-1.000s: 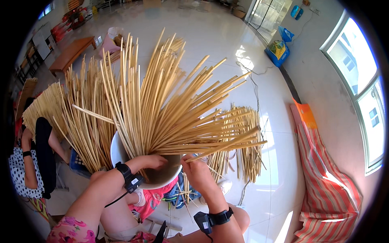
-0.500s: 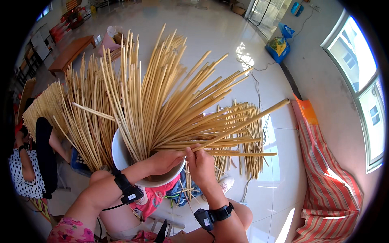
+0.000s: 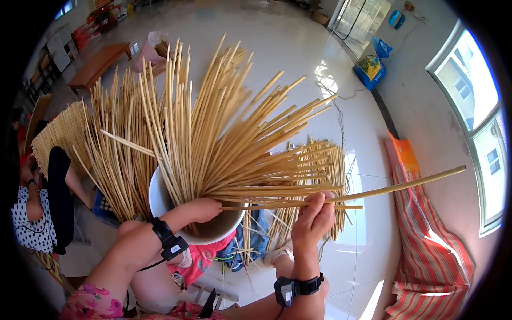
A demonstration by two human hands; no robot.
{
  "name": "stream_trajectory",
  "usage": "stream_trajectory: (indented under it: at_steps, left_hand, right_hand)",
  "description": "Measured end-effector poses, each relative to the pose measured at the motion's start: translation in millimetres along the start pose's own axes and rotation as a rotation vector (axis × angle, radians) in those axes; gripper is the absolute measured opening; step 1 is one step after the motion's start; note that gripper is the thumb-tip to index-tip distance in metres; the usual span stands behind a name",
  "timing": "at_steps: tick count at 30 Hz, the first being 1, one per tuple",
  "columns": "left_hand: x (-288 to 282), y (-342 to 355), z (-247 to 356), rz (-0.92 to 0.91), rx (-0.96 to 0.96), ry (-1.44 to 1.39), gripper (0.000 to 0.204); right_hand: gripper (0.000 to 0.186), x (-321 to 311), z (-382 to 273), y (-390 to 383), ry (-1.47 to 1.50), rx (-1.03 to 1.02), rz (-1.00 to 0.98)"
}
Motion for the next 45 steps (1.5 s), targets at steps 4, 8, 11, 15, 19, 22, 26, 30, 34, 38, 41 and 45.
stream_trajectory:
  at_steps: [4,8,11,15,19,22,26,30,34,38,41,45]
  left_hand:
    - [-1,-1,-3,-0.043,-0.007,-0.004,0.029]
    - [-24,-7,14,0.009,0.043,-0.012,0.029]
    - [-56,-15,31,0.11,0.094,-0.105,0.028]
    - [-78,-16,42,0.102,0.101,-0.201,0.028]
    - [-88,-24,54,0.271,0.221,-0.267,0.026]
    - [-90,-27,60,0.397,0.268,-0.356,0.025]
    - [-87,-25,60,0.482,0.261,-0.364,0.023]
    - [-79,-19,47,0.456,0.184,-0.202,0.023]
    - [-80,-18,31,0.432,0.109,-0.071,0.024]
    - [-87,-23,-1,0.466,-0.141,-0.071,0.024]
    - [-86,-29,-16,0.392,-0.238,-0.12,0.023]
    - [-90,-33,4,0.366,-0.01,-0.487,0.029]
  right_hand:
    - [0.03,-6,4,2,0.047,0.051,0.009]
    - [0.029,-10,3,6,0.089,0.046,-0.044]
    - [0.027,2,23,-3,0.063,0.131,-0.167]
    - [0.02,23,27,-15,0.033,0.283,-0.47]
    - [0.018,33,35,-25,-0.023,0.304,-0.604]
    - [0.017,49,35,-34,0.011,0.252,-0.685]
    - [0.019,48,19,-33,-0.038,0.226,-0.584]
    - [0.026,11,9,-8,0.057,0.058,-0.163]
    - [0.033,-29,-16,15,0.155,-0.096,0.165]
    - [0.033,-47,-19,18,0.299,-0.144,0.28]
    - [0.033,-49,-18,18,0.402,-0.22,0.309]
    - [0.03,-5,-6,6,0.435,-0.039,0.051]
Point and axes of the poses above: each hand's wrist, its own y-axis towards the middle knuckle, its own x-axis out of the palm, z = x × y, the point moved 5 cm from there along y, towards the middle knuckle, and after that the axes turned 15 degrees about y, right-handed, at the moved point
